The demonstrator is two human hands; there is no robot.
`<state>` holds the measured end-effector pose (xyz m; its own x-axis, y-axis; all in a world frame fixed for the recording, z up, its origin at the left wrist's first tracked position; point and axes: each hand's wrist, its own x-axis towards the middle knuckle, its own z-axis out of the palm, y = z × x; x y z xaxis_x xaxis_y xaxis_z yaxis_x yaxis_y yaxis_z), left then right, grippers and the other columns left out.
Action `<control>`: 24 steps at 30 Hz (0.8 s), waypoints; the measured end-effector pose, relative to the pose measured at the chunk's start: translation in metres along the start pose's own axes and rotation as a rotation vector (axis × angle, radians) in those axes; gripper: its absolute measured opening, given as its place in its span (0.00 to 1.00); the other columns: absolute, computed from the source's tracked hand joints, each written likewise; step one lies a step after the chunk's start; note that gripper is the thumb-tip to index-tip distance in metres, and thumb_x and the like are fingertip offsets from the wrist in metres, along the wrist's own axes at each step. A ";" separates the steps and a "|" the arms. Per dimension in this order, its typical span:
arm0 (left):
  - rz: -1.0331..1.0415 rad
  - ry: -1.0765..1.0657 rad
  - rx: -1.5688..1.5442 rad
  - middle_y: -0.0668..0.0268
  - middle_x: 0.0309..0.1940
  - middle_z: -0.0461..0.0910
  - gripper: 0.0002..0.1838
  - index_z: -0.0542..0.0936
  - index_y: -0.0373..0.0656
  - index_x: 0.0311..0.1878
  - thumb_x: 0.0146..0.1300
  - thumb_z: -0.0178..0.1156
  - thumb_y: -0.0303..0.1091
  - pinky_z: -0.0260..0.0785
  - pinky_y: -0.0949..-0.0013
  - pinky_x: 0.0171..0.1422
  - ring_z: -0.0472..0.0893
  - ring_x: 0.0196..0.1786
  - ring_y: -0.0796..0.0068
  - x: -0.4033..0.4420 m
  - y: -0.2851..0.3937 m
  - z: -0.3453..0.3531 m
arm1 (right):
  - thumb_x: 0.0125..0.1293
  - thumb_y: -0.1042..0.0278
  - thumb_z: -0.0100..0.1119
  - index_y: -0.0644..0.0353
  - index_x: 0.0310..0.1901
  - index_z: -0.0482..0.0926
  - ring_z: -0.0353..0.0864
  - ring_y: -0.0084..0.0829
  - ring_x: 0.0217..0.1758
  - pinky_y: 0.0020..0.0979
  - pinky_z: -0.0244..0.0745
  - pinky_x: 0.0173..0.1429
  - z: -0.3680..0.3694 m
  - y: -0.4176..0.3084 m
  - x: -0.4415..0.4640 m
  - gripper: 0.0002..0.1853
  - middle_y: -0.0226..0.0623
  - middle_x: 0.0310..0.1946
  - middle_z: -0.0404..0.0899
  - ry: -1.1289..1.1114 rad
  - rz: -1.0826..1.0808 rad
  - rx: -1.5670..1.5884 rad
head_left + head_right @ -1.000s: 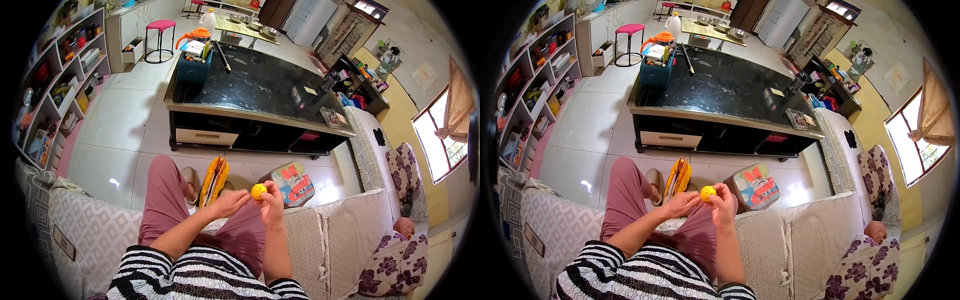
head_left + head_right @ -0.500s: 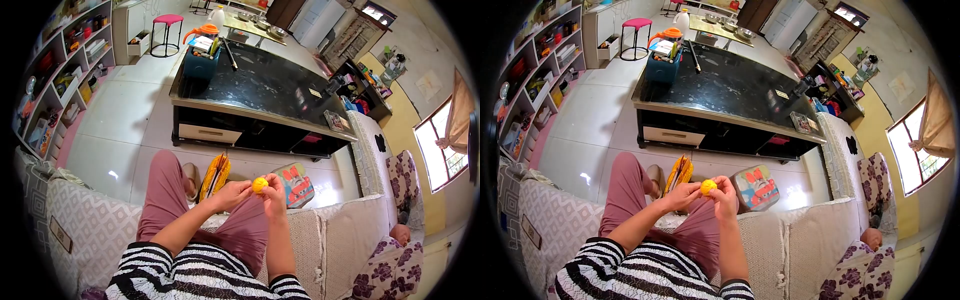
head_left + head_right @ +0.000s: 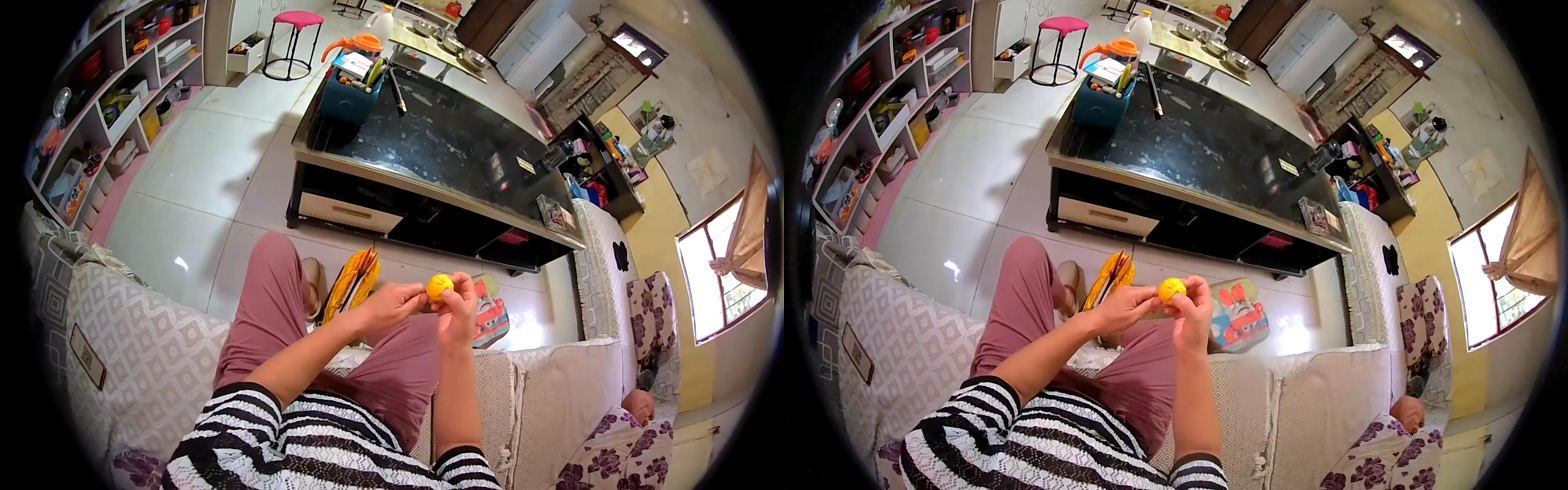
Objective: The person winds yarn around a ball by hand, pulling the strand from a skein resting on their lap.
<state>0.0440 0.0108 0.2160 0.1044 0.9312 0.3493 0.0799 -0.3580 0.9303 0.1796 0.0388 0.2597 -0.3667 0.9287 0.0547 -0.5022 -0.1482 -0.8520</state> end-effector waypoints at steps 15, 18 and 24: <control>-0.022 0.060 0.101 0.57 0.23 0.73 0.11 0.71 0.37 0.31 0.59 0.49 0.37 0.63 0.69 0.30 0.72 0.26 0.61 -0.002 0.008 -0.012 | 0.47 0.78 0.52 0.60 0.36 0.66 0.72 0.20 0.28 0.19 0.68 0.27 0.014 0.000 0.008 0.12 0.31 0.30 0.70 -0.011 0.006 -0.048; 0.007 -0.027 0.044 0.56 0.23 0.73 0.11 0.71 0.37 0.31 0.59 0.49 0.37 0.63 0.68 0.30 0.72 0.26 0.60 -0.009 0.022 -0.020 | 0.46 0.80 0.53 0.61 0.35 0.67 0.70 0.17 0.26 0.17 0.66 0.27 0.009 0.013 0.014 0.12 0.28 0.28 0.69 0.068 -0.136 -0.435; -0.094 -0.071 -0.156 0.73 0.17 0.66 0.10 0.70 0.38 0.26 0.58 0.51 0.34 0.57 0.79 0.26 0.63 0.23 0.88 -0.017 0.015 -0.033 | 0.44 0.81 0.54 0.61 0.30 0.69 0.68 0.14 0.22 0.15 0.63 0.25 0.010 0.006 0.008 0.10 0.26 0.25 0.69 -0.201 0.369 -0.577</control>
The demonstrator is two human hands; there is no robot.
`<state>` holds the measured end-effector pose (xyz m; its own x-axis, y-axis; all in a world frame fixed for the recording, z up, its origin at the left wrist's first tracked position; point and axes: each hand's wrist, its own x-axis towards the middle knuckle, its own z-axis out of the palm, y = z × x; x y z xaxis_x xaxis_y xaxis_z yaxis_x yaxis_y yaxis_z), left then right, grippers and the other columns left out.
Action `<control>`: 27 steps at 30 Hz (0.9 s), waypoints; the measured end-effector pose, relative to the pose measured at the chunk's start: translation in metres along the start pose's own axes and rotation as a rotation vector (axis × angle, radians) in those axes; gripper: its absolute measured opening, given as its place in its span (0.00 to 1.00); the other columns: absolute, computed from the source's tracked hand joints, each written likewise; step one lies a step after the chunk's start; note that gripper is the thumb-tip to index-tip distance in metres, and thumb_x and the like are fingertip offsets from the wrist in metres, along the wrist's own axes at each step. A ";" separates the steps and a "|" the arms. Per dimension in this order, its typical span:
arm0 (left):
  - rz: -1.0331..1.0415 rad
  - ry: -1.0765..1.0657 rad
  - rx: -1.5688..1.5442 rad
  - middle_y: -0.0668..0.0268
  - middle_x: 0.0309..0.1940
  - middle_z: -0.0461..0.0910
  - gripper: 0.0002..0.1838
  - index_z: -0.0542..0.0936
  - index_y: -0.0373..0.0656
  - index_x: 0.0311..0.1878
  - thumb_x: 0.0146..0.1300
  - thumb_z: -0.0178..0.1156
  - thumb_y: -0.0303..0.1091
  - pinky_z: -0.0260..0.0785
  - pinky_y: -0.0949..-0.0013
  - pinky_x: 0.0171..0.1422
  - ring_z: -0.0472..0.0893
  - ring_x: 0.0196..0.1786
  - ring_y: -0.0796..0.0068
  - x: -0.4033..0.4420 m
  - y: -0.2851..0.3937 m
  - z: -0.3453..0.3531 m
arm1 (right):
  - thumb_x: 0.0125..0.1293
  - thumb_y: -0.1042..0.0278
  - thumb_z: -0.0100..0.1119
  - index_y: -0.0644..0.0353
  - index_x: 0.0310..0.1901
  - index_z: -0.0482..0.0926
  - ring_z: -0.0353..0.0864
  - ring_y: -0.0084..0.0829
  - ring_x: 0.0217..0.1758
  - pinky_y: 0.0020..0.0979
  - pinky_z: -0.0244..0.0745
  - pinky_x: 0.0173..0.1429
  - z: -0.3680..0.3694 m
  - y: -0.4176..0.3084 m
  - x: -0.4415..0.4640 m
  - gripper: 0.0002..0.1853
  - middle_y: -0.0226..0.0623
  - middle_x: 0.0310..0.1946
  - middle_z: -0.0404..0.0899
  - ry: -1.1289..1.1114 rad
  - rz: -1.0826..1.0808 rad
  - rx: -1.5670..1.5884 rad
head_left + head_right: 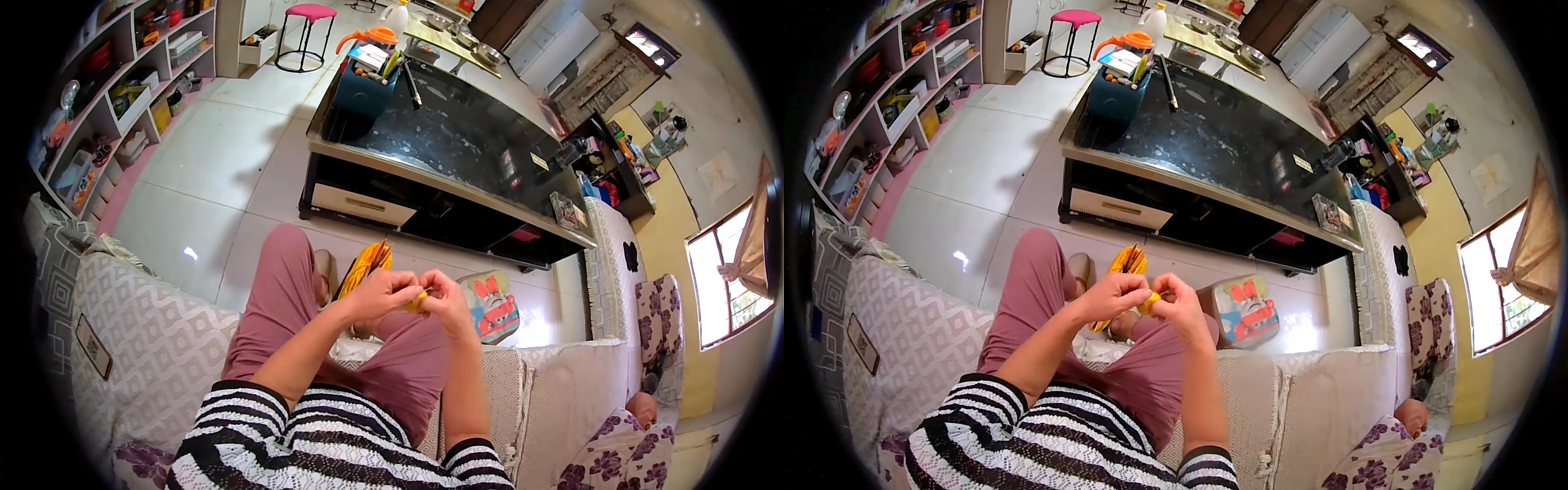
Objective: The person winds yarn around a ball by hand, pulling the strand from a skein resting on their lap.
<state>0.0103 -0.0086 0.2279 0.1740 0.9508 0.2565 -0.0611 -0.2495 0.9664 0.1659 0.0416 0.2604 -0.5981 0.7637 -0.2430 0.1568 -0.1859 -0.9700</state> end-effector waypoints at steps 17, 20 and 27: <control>0.011 0.035 -0.301 0.78 0.23 0.64 0.09 0.68 0.42 0.30 0.63 0.47 0.36 0.54 0.85 0.28 0.61 0.25 0.91 0.000 -0.024 0.007 | 0.45 0.72 0.52 0.65 0.39 0.65 0.74 0.29 0.28 0.22 0.72 0.28 0.010 0.017 -0.010 0.17 0.43 0.34 0.71 -0.190 -0.171 0.910; -0.061 -0.001 -0.370 0.76 0.21 0.64 0.12 0.70 0.40 0.28 0.62 0.48 0.38 0.56 0.82 0.28 0.61 0.25 0.88 -0.001 -0.026 0.018 | 0.44 0.72 0.51 0.66 0.41 0.66 0.72 0.31 0.34 0.24 0.72 0.32 0.004 0.013 -0.013 0.19 0.44 0.35 0.71 -0.071 -0.216 1.051; -0.083 -0.073 -0.095 0.76 0.19 0.66 0.09 0.71 0.40 0.28 0.60 0.49 0.35 0.57 0.81 0.27 0.63 0.24 0.88 -0.004 0.004 0.016 | 0.42 0.82 0.54 0.63 0.33 0.67 0.67 0.14 0.23 0.16 0.64 0.27 -0.004 0.003 -0.010 0.13 0.26 0.25 0.68 0.498 -0.318 -0.109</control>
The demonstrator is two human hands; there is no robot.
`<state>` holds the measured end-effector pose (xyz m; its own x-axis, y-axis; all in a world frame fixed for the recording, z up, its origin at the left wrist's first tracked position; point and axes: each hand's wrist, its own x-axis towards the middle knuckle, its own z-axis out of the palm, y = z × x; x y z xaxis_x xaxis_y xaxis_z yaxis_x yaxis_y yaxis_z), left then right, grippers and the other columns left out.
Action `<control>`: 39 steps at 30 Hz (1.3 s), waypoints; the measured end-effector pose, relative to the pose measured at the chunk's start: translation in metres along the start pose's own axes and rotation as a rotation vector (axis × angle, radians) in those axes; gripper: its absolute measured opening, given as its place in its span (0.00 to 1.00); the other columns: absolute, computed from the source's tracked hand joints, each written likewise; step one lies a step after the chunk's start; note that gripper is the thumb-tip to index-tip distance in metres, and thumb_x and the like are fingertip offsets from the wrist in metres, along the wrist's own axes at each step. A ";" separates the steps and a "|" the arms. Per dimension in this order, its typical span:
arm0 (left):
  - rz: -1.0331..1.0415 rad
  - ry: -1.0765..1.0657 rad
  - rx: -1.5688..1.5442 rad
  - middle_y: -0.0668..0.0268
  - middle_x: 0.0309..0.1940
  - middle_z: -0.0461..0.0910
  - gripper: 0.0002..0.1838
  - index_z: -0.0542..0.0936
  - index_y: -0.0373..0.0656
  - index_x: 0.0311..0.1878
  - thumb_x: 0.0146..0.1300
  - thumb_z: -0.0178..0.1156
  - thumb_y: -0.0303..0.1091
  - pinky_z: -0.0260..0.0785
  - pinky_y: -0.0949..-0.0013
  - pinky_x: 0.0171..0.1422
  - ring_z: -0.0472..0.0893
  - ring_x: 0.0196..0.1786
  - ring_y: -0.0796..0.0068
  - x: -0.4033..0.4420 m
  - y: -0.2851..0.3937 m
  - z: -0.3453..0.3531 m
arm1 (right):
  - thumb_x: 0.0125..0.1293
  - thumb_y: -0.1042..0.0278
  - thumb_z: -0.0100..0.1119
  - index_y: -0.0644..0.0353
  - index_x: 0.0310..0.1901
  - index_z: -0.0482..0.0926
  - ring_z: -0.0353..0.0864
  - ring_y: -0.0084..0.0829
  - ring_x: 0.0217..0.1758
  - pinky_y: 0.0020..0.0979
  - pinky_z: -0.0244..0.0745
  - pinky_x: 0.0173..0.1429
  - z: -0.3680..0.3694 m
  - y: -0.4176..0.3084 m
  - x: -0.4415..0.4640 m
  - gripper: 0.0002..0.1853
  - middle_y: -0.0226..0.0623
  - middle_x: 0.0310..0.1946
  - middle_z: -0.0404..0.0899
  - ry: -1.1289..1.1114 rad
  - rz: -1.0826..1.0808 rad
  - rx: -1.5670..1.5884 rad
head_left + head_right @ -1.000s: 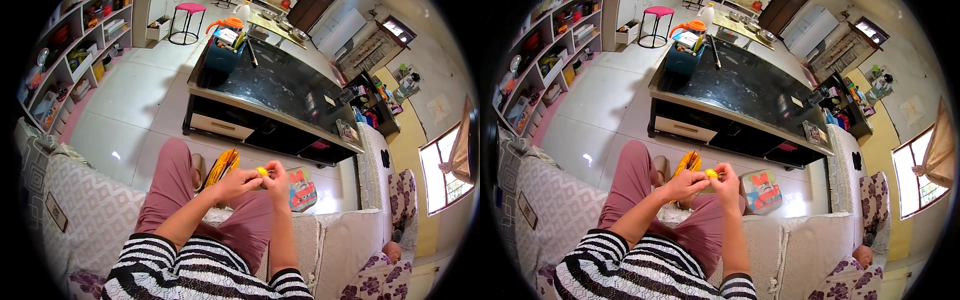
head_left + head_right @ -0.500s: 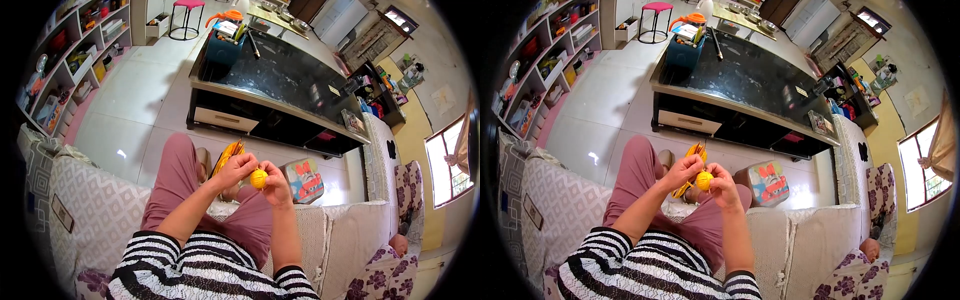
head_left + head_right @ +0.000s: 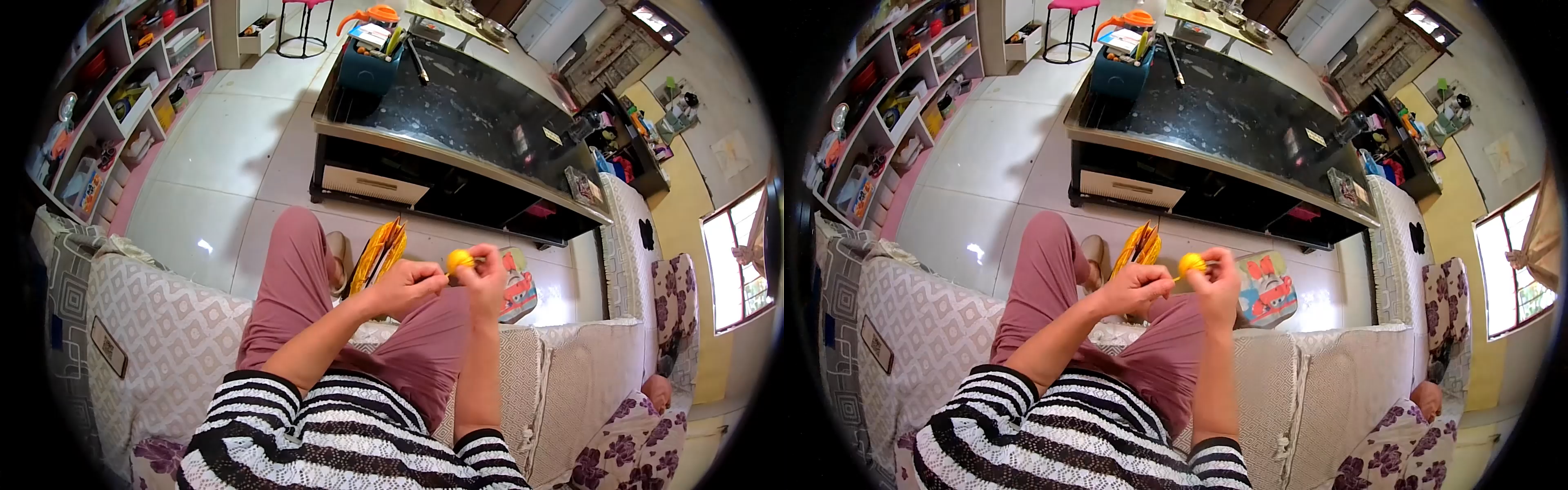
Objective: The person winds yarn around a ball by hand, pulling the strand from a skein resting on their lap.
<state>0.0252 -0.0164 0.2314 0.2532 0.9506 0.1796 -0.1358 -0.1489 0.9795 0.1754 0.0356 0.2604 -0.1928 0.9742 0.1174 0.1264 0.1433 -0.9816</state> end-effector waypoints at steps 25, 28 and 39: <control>0.127 0.250 0.125 0.73 0.20 0.67 0.12 0.69 0.38 0.26 0.61 0.47 0.36 0.59 0.78 0.28 0.64 0.25 0.84 0.006 -0.028 -0.005 | 0.45 0.80 0.51 0.61 0.35 0.66 0.71 0.22 0.29 0.19 0.67 0.28 0.018 -0.004 0.000 0.12 0.34 0.33 0.70 -0.374 0.234 0.827; 0.151 0.126 0.223 0.65 0.17 0.68 0.13 0.71 0.37 0.27 0.60 0.48 0.37 0.60 0.74 0.27 0.67 0.22 0.79 0.005 -0.018 -0.002 | 0.45 0.81 0.53 0.61 0.34 0.67 0.71 0.19 0.27 0.18 0.66 0.26 0.020 0.003 0.008 0.12 0.31 0.30 0.70 -0.092 0.047 0.446; 0.100 0.360 0.148 0.72 0.18 0.68 0.12 0.70 0.38 0.28 0.61 0.48 0.37 0.59 0.80 0.28 0.65 0.24 0.86 0.004 -0.022 -0.009 | 0.44 0.79 0.53 0.59 0.35 0.65 0.72 0.21 0.32 0.19 0.70 0.29 0.019 -0.006 -0.005 0.14 0.32 0.33 0.70 -0.408 0.238 0.728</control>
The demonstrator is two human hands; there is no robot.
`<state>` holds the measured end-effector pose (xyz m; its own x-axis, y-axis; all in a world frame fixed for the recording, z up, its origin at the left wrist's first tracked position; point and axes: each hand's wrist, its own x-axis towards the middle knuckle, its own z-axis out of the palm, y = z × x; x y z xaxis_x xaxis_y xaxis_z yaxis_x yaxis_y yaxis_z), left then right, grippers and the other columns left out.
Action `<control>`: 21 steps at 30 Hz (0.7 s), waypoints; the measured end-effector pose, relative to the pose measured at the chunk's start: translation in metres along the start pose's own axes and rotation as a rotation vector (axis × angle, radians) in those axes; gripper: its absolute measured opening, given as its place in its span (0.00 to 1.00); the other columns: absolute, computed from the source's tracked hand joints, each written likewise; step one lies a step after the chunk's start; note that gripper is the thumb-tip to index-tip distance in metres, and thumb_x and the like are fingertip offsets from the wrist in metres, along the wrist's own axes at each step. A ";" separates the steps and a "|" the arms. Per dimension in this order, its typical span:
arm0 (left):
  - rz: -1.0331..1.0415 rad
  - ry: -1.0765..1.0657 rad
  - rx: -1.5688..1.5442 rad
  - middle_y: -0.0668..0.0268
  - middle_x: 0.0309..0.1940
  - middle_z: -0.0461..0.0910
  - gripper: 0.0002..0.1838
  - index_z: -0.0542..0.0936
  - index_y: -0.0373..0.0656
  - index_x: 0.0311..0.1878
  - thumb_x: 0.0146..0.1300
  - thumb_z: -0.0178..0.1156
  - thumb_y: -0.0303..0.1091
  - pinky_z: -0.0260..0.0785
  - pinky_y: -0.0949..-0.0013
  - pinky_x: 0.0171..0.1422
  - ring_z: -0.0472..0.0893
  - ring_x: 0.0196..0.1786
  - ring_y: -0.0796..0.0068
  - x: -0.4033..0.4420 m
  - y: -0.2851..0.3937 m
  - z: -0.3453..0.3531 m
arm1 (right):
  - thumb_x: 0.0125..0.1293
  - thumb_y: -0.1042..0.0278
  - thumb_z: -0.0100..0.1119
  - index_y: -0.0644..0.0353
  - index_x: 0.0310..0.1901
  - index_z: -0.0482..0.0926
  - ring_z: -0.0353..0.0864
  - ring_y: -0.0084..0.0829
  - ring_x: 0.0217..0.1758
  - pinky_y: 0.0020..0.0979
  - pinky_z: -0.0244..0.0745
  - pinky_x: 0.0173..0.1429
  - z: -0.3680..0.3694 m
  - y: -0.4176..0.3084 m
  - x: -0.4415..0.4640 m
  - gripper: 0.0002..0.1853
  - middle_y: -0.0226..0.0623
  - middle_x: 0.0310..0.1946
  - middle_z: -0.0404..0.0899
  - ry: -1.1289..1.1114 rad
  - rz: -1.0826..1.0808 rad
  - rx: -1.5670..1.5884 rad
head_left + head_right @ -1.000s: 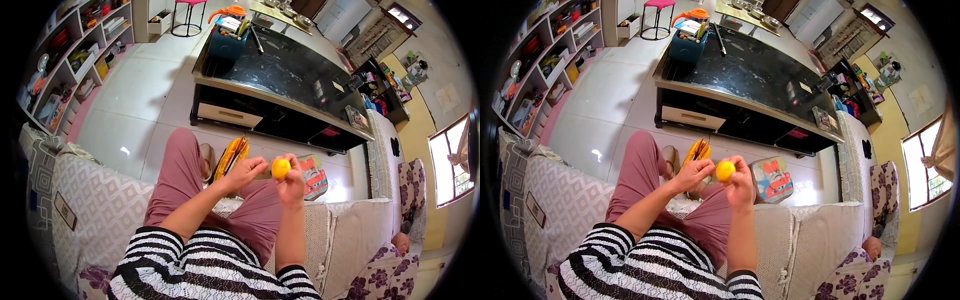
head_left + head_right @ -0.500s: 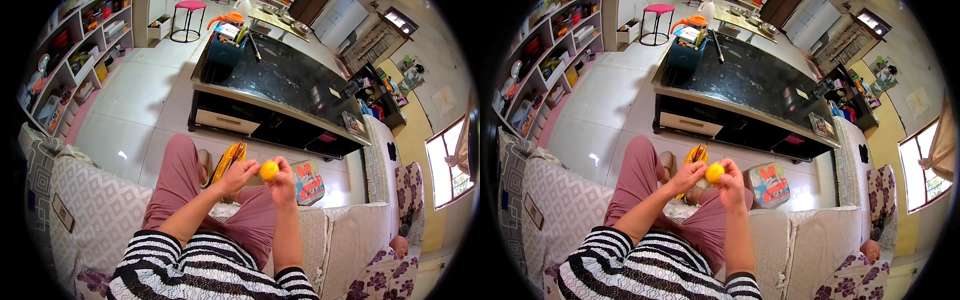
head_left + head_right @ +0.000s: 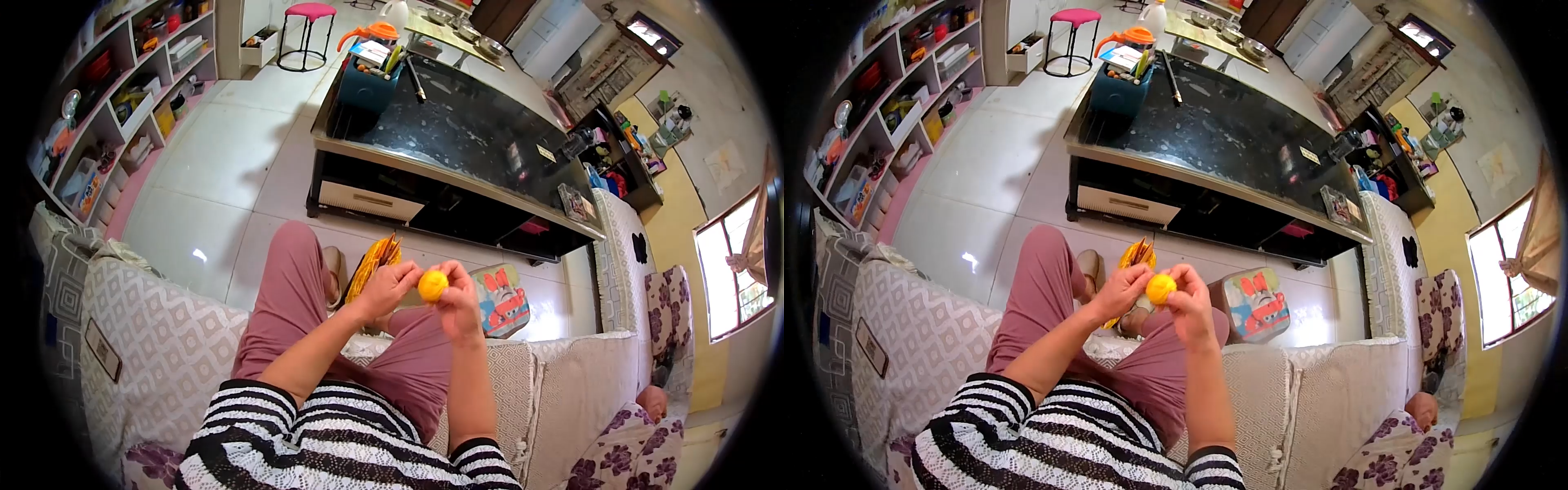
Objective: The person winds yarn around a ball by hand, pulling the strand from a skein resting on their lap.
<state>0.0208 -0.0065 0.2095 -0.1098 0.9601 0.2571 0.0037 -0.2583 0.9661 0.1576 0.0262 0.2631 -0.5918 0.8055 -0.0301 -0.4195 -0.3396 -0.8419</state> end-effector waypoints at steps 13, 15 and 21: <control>0.095 -0.018 -0.062 0.66 0.15 0.68 0.13 0.72 0.37 0.27 0.59 0.49 0.37 0.60 0.76 0.25 0.66 0.20 0.81 0.001 0.017 -0.005 | 0.44 0.80 0.53 0.66 0.37 0.70 0.73 0.19 0.27 0.18 0.69 0.29 -0.018 0.011 0.004 0.14 0.32 0.30 0.72 -0.037 0.165 -0.515; 0.069 0.008 -0.026 0.66 0.16 0.69 0.13 0.72 0.37 0.27 0.60 0.49 0.37 0.60 0.76 0.25 0.67 0.20 0.81 0.003 0.005 -0.009 | 0.45 0.78 0.53 0.65 0.38 0.69 0.73 0.21 0.27 0.19 0.70 0.29 -0.010 0.005 0.000 0.15 0.33 0.30 0.72 -0.050 0.179 -0.301; 0.134 -0.094 -0.038 0.71 0.19 0.67 0.13 0.70 0.37 0.29 0.62 0.46 0.37 0.59 0.77 0.28 0.66 0.23 0.81 -0.004 -0.010 0.013 | 0.47 0.74 0.54 0.63 0.39 0.66 0.73 0.22 0.23 0.17 0.68 0.24 0.000 -0.001 0.008 0.15 0.34 0.26 0.73 0.140 -0.075 -0.118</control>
<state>0.0338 -0.0067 0.1994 -0.0177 0.9222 0.3863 -0.0261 -0.3866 0.9219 0.1533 0.0335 0.2634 -0.4572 0.8888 -0.0323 -0.3705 -0.2233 -0.9016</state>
